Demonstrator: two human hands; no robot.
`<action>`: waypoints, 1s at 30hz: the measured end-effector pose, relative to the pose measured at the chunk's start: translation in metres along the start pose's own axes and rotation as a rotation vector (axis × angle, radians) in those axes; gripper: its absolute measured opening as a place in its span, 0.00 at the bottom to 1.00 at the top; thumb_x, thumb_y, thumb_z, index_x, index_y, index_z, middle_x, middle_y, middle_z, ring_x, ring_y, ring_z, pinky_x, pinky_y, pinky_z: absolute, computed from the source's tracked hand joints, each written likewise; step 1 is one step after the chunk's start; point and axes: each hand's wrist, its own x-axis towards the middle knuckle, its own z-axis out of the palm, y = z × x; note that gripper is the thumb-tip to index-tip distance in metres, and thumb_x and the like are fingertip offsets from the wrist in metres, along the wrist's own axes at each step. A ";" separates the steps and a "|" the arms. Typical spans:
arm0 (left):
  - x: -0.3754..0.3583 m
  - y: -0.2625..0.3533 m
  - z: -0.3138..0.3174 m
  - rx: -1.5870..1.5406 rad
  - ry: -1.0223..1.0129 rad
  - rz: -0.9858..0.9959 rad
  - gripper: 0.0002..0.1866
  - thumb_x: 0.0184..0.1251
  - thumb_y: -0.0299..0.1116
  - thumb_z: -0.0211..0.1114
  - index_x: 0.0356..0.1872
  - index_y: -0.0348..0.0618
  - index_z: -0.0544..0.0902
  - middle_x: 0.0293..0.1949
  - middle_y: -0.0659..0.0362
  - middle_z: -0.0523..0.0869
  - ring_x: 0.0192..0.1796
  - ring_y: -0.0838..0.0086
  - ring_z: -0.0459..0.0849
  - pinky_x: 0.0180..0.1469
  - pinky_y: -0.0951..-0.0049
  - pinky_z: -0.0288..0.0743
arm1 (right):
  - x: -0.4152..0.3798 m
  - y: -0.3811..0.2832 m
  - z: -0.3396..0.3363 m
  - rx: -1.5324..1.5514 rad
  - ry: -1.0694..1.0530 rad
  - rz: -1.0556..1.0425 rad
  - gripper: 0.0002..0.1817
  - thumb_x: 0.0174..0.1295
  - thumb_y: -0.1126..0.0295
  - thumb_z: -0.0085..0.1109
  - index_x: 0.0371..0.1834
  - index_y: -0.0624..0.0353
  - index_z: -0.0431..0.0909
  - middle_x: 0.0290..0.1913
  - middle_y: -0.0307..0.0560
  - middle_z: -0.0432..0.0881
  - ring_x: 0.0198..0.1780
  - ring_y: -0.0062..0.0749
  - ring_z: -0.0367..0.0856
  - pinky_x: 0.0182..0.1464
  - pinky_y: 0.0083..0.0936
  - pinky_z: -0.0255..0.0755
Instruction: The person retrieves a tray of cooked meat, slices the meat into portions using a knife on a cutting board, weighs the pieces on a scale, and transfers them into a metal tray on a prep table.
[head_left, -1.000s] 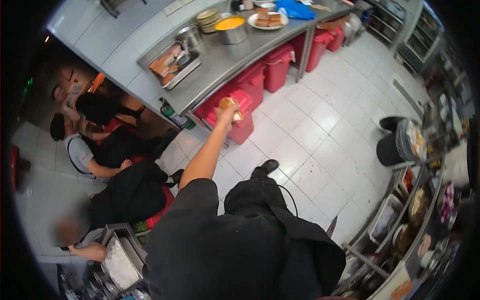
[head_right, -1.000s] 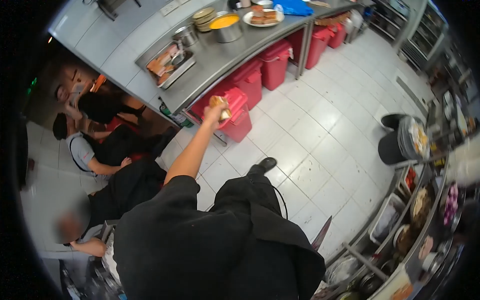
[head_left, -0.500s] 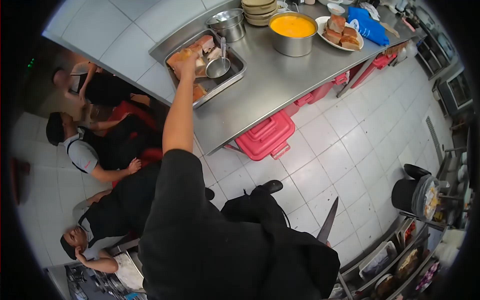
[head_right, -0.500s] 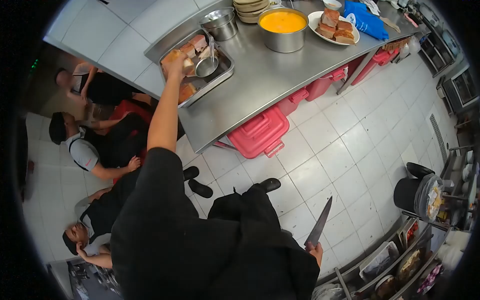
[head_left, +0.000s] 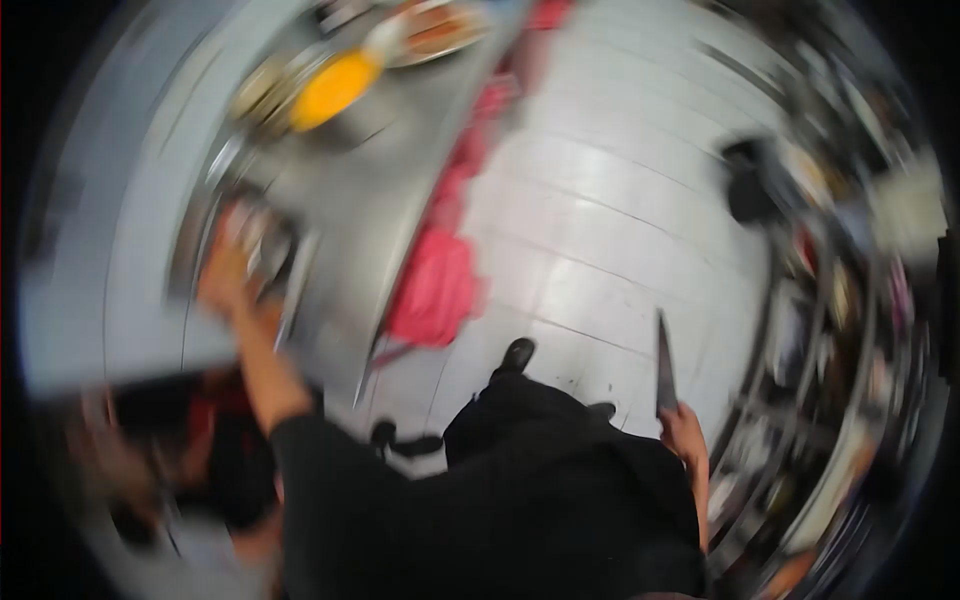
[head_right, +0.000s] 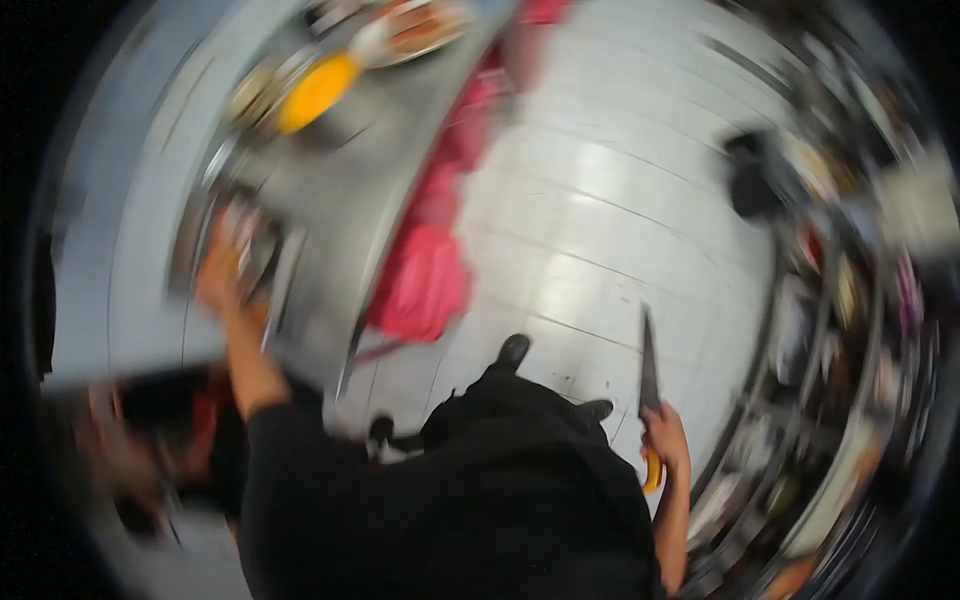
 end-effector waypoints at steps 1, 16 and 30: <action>0.014 -0.018 -0.003 0.160 -0.059 0.193 0.30 0.55 0.43 0.71 0.57 0.39 0.76 0.50 0.46 0.81 0.52 0.55 0.81 0.57 0.58 0.73 | -0.006 0.004 -0.006 0.044 0.018 0.010 0.08 0.62 0.67 0.51 0.31 0.60 0.69 0.18 0.39 0.68 0.13 0.25 0.67 0.14 0.27 0.66; -0.515 -0.183 0.305 0.060 -1.051 1.624 0.29 0.58 0.31 0.69 0.60 0.32 0.71 0.55 0.45 0.77 0.57 0.57 0.75 0.61 0.62 0.68 | -0.113 0.245 -0.084 0.575 0.492 0.140 0.14 0.63 0.64 0.44 0.42 0.65 0.69 0.21 0.46 0.73 0.15 0.31 0.75 0.17 0.30 0.71; -1.013 -0.422 0.174 -0.115 -2.421 1.645 0.35 0.49 0.33 0.74 0.61 0.42 0.70 0.56 0.50 0.74 0.55 0.61 0.75 0.45 0.66 0.75 | -0.215 0.347 -0.127 1.121 0.872 0.331 0.13 0.64 0.63 0.49 0.40 0.64 0.68 0.22 0.45 0.71 0.16 0.31 0.74 0.19 0.30 0.71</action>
